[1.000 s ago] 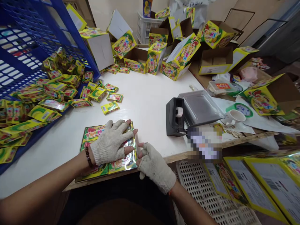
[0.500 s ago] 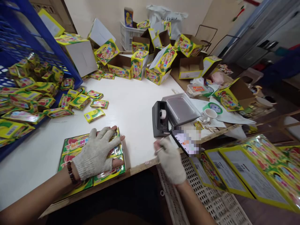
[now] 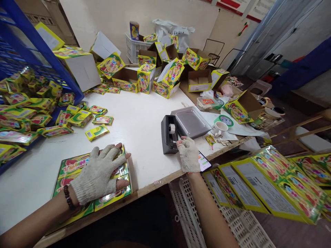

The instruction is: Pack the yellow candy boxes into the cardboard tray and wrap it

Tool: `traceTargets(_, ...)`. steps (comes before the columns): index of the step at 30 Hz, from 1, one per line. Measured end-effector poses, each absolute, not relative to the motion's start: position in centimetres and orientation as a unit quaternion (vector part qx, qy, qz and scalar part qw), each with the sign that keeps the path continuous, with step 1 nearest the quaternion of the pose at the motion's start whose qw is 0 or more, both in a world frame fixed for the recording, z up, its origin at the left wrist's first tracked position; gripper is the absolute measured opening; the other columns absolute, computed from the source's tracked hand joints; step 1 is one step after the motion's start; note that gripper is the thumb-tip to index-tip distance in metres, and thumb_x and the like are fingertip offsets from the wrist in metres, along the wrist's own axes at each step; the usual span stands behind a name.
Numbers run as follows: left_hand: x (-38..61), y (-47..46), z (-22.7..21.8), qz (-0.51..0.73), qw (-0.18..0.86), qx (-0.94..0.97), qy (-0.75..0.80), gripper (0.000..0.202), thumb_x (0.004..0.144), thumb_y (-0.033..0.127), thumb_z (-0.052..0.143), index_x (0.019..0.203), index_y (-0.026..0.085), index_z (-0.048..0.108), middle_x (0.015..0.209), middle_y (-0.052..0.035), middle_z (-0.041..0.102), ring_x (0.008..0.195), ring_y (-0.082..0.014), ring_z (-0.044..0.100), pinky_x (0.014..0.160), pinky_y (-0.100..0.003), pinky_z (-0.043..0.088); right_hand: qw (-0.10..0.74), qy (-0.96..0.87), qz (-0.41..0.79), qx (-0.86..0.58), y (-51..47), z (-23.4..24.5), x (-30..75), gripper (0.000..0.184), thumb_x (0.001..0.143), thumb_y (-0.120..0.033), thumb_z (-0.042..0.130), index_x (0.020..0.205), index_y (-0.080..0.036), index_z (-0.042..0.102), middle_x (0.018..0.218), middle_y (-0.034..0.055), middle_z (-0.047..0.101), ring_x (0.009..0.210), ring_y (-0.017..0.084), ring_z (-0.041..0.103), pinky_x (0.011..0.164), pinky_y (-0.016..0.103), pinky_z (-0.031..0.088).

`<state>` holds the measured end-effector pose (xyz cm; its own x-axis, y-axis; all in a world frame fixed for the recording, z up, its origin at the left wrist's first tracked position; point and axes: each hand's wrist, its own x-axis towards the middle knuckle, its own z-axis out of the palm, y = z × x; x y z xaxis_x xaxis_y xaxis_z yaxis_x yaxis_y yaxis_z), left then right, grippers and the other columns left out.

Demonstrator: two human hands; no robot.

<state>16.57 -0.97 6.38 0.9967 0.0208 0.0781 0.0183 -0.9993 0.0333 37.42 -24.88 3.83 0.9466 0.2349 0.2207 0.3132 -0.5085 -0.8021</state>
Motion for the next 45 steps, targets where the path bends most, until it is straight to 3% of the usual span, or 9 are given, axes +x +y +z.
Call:
traceTargets(4,16.6,-1.1,6.5,0.034,0.016,0.999,0.012,0.072,0.075,0.073,0.055,0.129,0.026,0.059,0.138,-0.0214,0.049,0.122,-0.0429,0.046,0.088,-0.059,0.033,0.476,-0.125,-0.038,-0.870,-26.3,4.4,34.5,0.031,0.076,-0.048,0.050,0.065,-0.021,0.060,0.100,0.0076,0.065,0.092,0.024,0.057,0.085,0.037,0.043)
traceTargets(8,16.6,-1.2,6.5,0.037,0.011,0.999,0.014,0.069,0.076,0.070,0.057,0.130,0.027,0.059,0.142,-0.0217,0.047,0.125,-0.0427,0.043,0.090,-0.060,0.032,0.486,-0.064,0.040,-0.871,-27.0,3.4,32.3,0.030,0.073,-0.050,0.051,0.071,-0.021,0.060,0.071,0.0024,0.061,0.069,0.020,0.052,0.064,0.032,0.041)
traceTargets(15,16.6,-1.0,6.3,0.034,0.025,0.999,0.012,0.075,0.073,0.073,0.057,0.132,0.026,0.057,0.140,-0.0212,0.048,0.124,-0.0436,0.044,0.091,-0.061,0.033,0.595,0.024,0.150,-0.789,-26.8,0.1,33.0,0.035,0.060,-0.054,0.063,0.067,-0.021,0.050,0.056,-0.0023,0.052,0.052,0.013,0.046,0.052,0.026,0.038)
traceTargets(23,16.5,-1.2,6.5,0.030,0.035,0.999,0.011,0.078,0.073,0.074,0.056,0.133,0.024,0.056,0.140,-0.0220,0.048,0.123,-0.0440,0.043,0.093,-0.064,0.031,0.514,-0.319,0.430,-0.670,-23.3,4.7,33.7,0.036,0.077,-0.051,0.063,0.066,-0.020,0.051,0.061,-0.0018,0.053,0.058,0.013,0.047,0.058,0.026,0.038)
traceTargets(28,16.4,-1.1,6.3,0.036,0.042,0.998,0.008,0.086,0.071,0.081,0.051,0.135,0.024,0.054,0.143,-0.0228,0.045,0.124,-0.0445,0.041,0.093,-0.063,0.031,0.432,-0.413,0.536,-0.596,-16.5,5.6,33.8,0.036,0.075,-0.051,0.066,0.066,-0.018,0.054,0.058,-0.0037,0.052,0.055,0.011,0.046,0.056,0.025,0.038)
traceTargets(32,16.5,-0.9,6.2,0.045,0.045,0.998,0.014,0.056,0.088,0.062,0.046,0.132,0.028,0.055,0.140,-0.0174,0.048,0.121,-0.0392,0.044,0.091,-0.059,0.034,0.404,-0.413,0.570,-0.585,-14.0,4.0,34.2,0.027,0.070,-0.041,0.069,0.064,-0.017,0.057,0.054,-0.0057,0.051,0.051,0.010,0.046,0.051,0.023,0.036)
traceTargets(35,16.6,-0.9,6.1,0.061,0.056,0.996,0.028,0.039,0.092,0.044,0.048,0.127,0.030,0.058,0.139,-0.0142,0.050,0.120,-0.0367,0.045,0.092,-0.057,0.035,0.411,-0.406,0.575,-0.579,-13.7,2.6,34.2,0.025,0.067,-0.038,0.071,0.064,-0.017,0.057,0.052,-0.0063,0.051,0.050,0.009,0.046,0.050,0.022,0.035)
traceTargets(42,16.4,-1.1,6.3,0.053,0.048,0.997,0.006,0.048,0.089,0.029,0.048,0.137,0.026,0.049,0.139,-0.0180,0.049,0.132,-0.0387,0.040,0.097,-0.063,0.032,0.444,-0.310,0.628,-0.559,-14.1,-0.1,32.2,0.037,0.063,-0.049,0.072,0.073,-0.019,0.053,0.054,-0.0045,0.058,0.049,0.013,0.055,0.049,0.024,0.044)
traceTargets(45,14.6,-1.0,7.1,0.030,0.068,0.992,-0.100,0.048,0.091,0.032,0.046,0.139,0.029,0.046,0.144,-0.0125,0.048,0.135,-0.0346,0.039,0.106,-0.067,0.023,0.461,-0.257,0.601,-0.601,-14.7,-0.2,30.5,0.035,0.067,-0.048,0.068,0.080,-0.021,0.049,0.057,-0.0054,0.058,0.049,0.014,0.057,0.047,0.025,0.047)
